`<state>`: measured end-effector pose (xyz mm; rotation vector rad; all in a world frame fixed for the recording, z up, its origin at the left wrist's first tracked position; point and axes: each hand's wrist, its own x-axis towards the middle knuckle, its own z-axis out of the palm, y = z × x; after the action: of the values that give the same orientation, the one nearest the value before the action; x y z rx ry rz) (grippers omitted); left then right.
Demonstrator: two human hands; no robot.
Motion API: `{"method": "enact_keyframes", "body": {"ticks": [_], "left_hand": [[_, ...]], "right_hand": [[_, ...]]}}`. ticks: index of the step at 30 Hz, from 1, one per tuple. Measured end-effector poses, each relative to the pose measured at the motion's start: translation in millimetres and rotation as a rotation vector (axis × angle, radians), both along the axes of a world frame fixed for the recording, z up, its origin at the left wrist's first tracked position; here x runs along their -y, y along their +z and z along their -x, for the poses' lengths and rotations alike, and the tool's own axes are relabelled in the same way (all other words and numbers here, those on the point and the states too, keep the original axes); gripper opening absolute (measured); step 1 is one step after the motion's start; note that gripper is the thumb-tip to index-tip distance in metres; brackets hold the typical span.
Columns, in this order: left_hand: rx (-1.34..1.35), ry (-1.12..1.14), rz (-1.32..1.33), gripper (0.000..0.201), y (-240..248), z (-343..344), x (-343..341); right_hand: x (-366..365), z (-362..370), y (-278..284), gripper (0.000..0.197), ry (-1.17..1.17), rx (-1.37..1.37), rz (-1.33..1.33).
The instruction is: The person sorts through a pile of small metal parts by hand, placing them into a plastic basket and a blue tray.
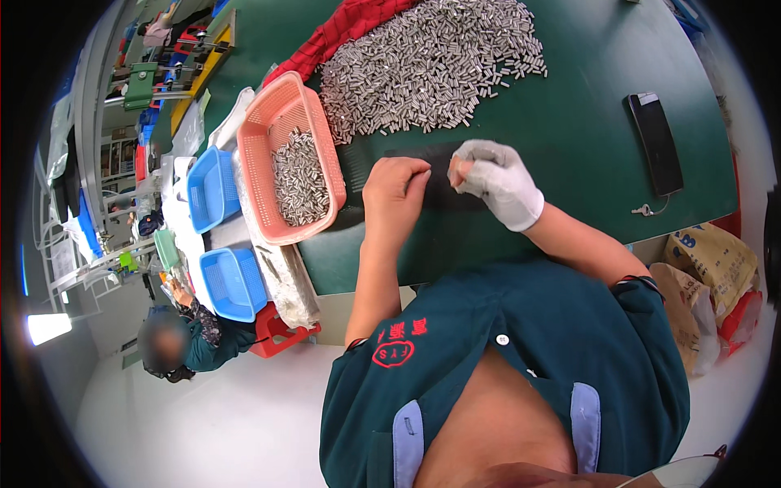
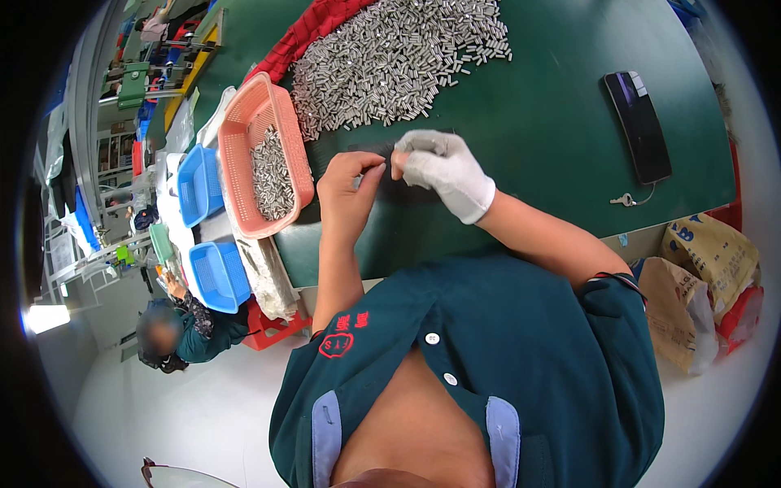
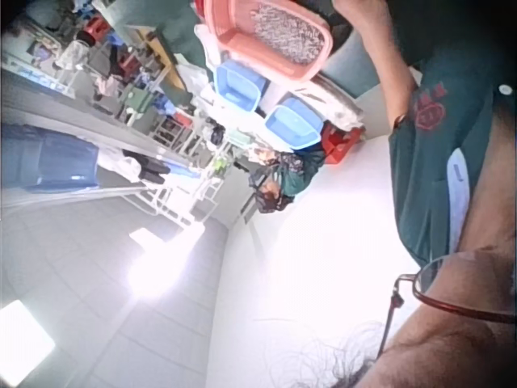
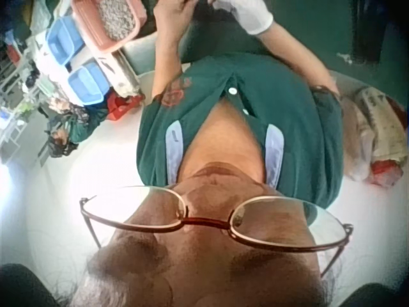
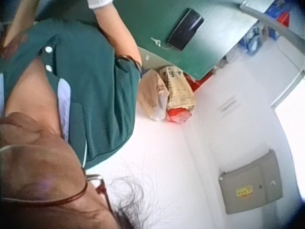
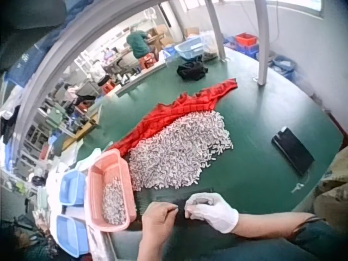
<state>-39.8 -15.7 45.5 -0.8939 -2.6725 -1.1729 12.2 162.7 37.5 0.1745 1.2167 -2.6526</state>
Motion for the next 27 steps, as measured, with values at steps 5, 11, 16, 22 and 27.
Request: {"method": "enact_keyframes", "body": {"ticks": [5, 11, 16, 22, 27], "left_hand": [[-0.113, -0.198, 0.219, 0.014, -6.4, -4.1, -6.8], [-0.097, -0.152, 0.166, 0.016, -17.8, -8.7, -5.6], [-0.063, -0.017, 0.193, 0.018, -20.1, -16.9, -2.9], [-0.112, 0.001, 0.155, 0.013, -27.9, -18.7, -7.0], [-0.108, 0.010, 0.126, 0.013, -30.4, -19.9, -8.2]], "right_hand": [[-5.5, 5.0, 4.5, 0.018, -0.138, -0.058, 0.112], [-11.8, 9.9, -0.7, 0.015, -0.159, -0.076, 0.216], [-11.2, 15.1, -12.6, 0.039, -0.136, -0.178, 0.235], [-11.1, 22.9, -11.6, 0.067, -0.120, -0.143, 0.339], [-9.3, 26.3, -16.5, 0.067, -0.125, -0.083, 0.352]]}}
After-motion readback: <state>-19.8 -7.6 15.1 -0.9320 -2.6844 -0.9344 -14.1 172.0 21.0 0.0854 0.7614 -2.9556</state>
